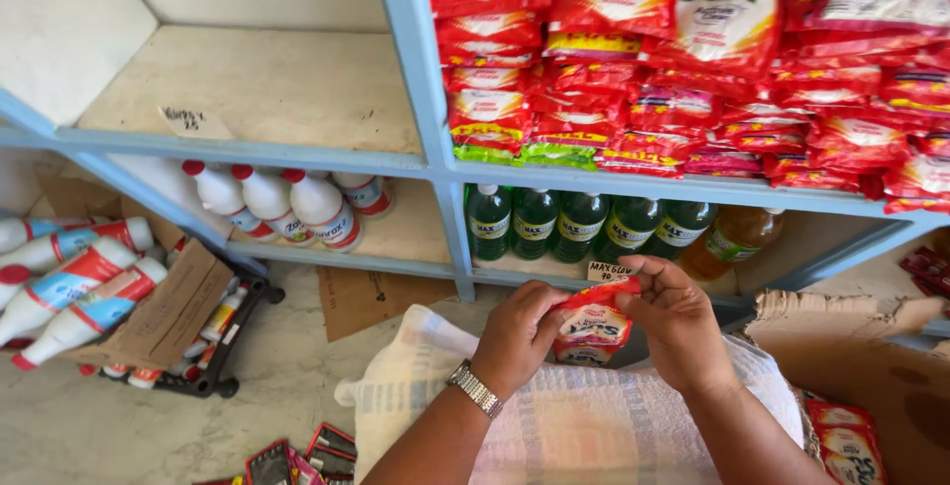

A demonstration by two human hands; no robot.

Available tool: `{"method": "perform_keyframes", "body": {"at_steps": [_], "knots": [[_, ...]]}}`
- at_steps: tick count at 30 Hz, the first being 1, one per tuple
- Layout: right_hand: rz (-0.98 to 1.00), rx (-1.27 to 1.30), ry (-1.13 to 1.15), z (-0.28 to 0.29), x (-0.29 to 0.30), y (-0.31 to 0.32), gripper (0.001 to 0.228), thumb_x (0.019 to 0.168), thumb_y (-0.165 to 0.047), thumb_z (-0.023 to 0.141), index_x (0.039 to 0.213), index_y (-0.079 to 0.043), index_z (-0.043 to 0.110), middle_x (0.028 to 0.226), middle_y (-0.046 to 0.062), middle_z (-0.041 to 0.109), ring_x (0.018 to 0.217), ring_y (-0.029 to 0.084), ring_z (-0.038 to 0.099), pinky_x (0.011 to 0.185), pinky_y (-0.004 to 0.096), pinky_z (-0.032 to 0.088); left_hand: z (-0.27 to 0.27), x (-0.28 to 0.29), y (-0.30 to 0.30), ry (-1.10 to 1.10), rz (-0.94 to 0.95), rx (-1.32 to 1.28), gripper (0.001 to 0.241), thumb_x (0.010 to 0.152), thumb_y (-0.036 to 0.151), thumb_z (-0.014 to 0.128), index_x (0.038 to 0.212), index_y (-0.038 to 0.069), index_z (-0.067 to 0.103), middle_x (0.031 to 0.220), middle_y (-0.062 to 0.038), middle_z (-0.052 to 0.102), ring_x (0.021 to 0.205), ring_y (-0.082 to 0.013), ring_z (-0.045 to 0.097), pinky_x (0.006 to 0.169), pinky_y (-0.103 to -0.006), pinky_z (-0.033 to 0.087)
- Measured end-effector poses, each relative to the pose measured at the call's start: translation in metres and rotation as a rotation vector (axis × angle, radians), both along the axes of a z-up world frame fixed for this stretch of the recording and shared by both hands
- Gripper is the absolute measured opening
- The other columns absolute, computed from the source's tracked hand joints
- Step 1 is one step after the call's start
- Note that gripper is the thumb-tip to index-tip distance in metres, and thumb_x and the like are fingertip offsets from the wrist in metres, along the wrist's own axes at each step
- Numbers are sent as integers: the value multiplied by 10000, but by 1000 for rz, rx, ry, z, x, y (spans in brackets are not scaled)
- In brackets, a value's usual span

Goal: The person takes detergent sachets from a cardboard box and places them onto shelves in a grocery store.

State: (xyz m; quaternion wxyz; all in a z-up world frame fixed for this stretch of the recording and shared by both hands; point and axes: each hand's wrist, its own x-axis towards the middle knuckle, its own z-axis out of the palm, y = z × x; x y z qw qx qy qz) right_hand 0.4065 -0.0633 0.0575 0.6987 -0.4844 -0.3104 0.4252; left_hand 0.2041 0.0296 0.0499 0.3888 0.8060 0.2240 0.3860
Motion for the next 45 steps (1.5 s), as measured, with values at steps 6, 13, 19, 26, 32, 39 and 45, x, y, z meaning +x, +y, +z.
{"method": "perform_keyframes", "body": {"at_steps": [6, 13, 19, 26, 32, 39, 45], "knots": [[72, 49, -546, -22, 12, -7, 355, 849, 140, 663, 1170, -12, 681, 1040, 39, 605, 977, 111, 611, 860, 237, 499, 4, -1, 5, 77, 3, 70, 148, 982, 90, 654, 1125, 56, 670, 1048, -120, 687, 930, -327, 704, 784, -416, 567], [51, -12, -327, -26, 15, -1, 348, 871, 153, 650, 1168, -15, 716, 994, 20, 590, 932, 97, 600, 834, 234, 506, 1, -2, 4, 100, 26, 158, 176, 946, 76, 660, 1122, 80, 664, 1040, -106, 676, 904, -328, 695, 752, -434, 565], [206, -155, -449, -11, 20, 4, 432, 807, 124, 674, 1196, -63, 701, 960, 5, 577, 891, 94, 608, 799, 238, 515, -4, -2, 3, 193, 46, 277, 133, 915, 101, 691, 1035, 86, 635, 1003, -89, 657, 888, -333, 678, 724, -460, 539], [138, -169, -842, -29, 19, -1, 223, 854, 41, 722, 1059, -43, 749, 983, 44, 577, 867, 115, 607, 762, 265, 518, 5, -4, 3, 166, 51, 312, 104, 910, 123, 687, 984, 100, 618, 958, -78, 635, 898, -332, 656, 762, -473, 503], [171, 131, -760, -46, 33, 3, 179, 954, 40, 653, 1108, -35, 705, 1119, 63, 610, 1157, 184, 596, 980, 305, 506, 8, -9, 5, 75, 1, 210, 78, 966, 117, 650, 1002, 68, 602, 991, -108, 629, 921, -348, 653, 773, -464, 518], [418, -270, -154, -76, 0, 18, 533, 814, 62, 725, 1285, -157, 606, 1153, 10, 673, 1042, 158, 650, 915, 357, 561, 7, -9, 7, -20, 13, 84, 89, 1030, 143, 613, 1025, 54, 612, 995, -128, 637, 917, -353, 664, 761, -445, 535], [437, -160, -267, -87, 2, 24, 255, 926, -17, 686, 1181, -30, 693, 1080, 19, 757, 977, 108, 672, 887, 332, 552, 4, -14, 14, -84, 76, 102, 94, 1045, 144, 608, 1081, 60, 629, 1019, -120, 658, 955, -320, 686, 797, -408, 556]]}}
